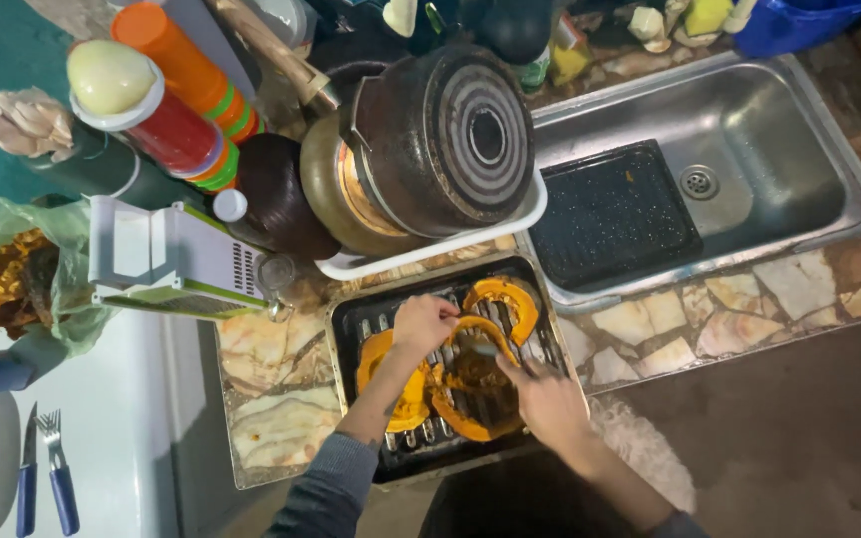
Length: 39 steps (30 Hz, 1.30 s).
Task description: Scooping out the seeds and flesh from a roasted squash using a spoon in a kitchen.
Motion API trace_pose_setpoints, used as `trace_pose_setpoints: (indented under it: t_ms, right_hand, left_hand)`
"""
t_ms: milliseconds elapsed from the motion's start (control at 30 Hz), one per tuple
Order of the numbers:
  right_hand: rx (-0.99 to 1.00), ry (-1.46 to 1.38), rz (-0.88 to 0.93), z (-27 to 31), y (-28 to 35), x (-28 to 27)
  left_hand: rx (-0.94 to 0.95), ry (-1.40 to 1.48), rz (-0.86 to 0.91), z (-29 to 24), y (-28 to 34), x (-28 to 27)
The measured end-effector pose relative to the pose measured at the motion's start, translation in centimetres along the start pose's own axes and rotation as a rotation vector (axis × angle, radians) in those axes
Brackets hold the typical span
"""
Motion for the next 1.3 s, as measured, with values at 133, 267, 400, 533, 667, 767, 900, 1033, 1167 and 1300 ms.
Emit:
trace_pose_setpoints:
  t_ms: [133,267,400,533,667,767,900,1033,1167,1300]
  right_hand:
    - [-0.026,-0.009,-0.067,0.4,0.5,-1.7]
    - [0.163,-0.223,0.041,0.4,4.2,-2.9]
    - [0.405,-0.365,0.000,-1.7,8.4,-0.6]
    - [0.429,-0.333,-0.065,-1.5,8.4,0.4]
    - [0.411,-0.588,-0.149,-1.8,6.9,3.0]
    - [0.414,-0.725,-0.140,-2.2,6.0,5.3]
    - [0.379,-0.812,-0.138,-2.7,6.1,5.9]
    - [0.448,-0.851,-0.037,-2.3,6.3,-0.5]
    - [0.468,-0.864,0.087,-3.2,7.2,-3.6]
    - [0.367,-0.878,0.041,-4.0,6.8,-4.6]
  left_hand:
    - [-0.037,0.034,0.061,-0.2,0.5,0.1]
    - [-0.004,-0.053,0.027,-2.4,3.4,-2.1]
    - [0.104,-0.275,0.080,-2.2,7.6,0.0]
    - [0.143,-0.338,0.135,-4.1,10.8,2.1]
    - [0.226,-0.543,-0.121,-3.7,10.7,6.4]
    - [0.219,-0.520,-0.090,-3.7,11.0,7.4]
    - [0.241,-0.338,-0.063,-4.0,12.0,6.3]
    - [0.143,-0.157,0.008,-5.5,13.6,1.7]
    - [0.015,0.169,0.103,-4.6,14.0,-1.2]
    - [-0.039,0.699,0.272,-0.1,12.6,2.3]
Point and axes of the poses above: each hand's wrist, its own y-axis away from the middle knuckle, its own x-axis out of the palm, z = x × y, the point moved 8 cm from there along -y, towards the middle knuckle, and after that the axes turned 8 degrees about -x, right-handed, at the moved point
